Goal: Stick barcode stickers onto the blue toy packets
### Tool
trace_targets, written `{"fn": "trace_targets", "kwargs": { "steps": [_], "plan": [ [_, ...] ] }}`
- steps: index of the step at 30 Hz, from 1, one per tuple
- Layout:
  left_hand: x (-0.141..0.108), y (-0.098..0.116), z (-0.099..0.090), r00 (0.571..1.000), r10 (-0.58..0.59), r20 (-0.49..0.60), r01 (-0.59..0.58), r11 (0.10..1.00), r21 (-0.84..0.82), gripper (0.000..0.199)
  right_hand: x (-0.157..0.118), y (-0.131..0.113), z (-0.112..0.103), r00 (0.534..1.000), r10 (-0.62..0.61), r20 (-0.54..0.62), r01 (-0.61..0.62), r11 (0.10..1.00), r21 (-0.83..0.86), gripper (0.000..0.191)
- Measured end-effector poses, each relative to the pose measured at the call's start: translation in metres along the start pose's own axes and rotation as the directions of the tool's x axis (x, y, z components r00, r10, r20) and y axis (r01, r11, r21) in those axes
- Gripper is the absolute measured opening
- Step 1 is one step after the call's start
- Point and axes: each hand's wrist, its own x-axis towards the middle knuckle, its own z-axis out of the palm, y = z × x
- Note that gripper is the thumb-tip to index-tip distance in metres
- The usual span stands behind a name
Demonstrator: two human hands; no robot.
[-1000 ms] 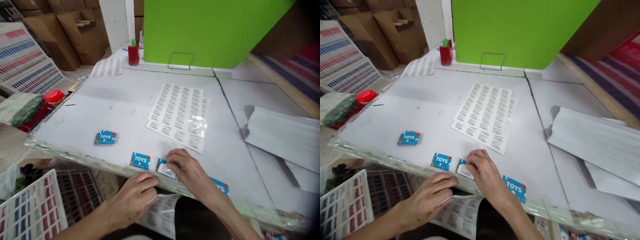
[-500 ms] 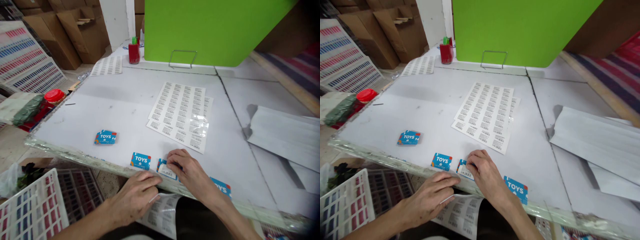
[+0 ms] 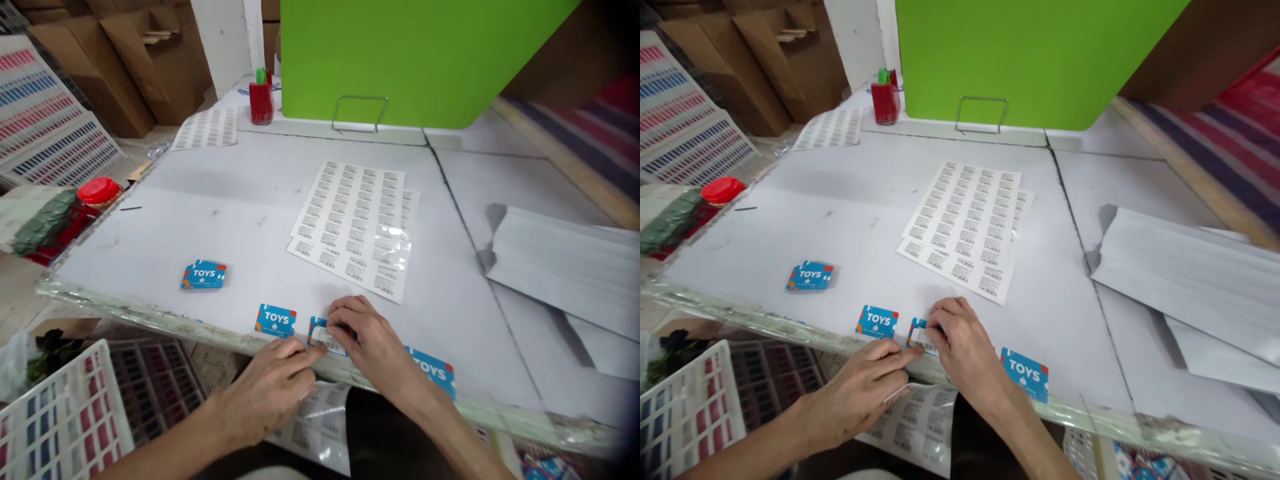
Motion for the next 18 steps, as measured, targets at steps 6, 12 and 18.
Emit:
{"fn": "trace_targets", "kwargs": {
  "steps": [6,12,18],
  "plan": [
    [0.001,-0.002,0.0,1.0,0.013,0.02,-0.013,1.0,0.007,0.019,-0.006,0.007,0.008,0.996,0.022,-0.085,-0.025,0.999,-0.044,0.009],
    [0.005,-0.001,-0.002,1.0,0.007,-0.002,-0.007,1.0,-0.019,0.019,-0.001,0.005,0.017,0.985,-0.01,-0.173,-0.031,0.973,-0.23,0.04],
    [0.003,0.0,-0.002,0.998,-0.003,-0.07,0.0,0.999,-0.043,0.021,-0.003,0.007,0.012,0.968,-0.032,-0.249,-0.085,0.89,-0.447,0.046]
  ]
}}
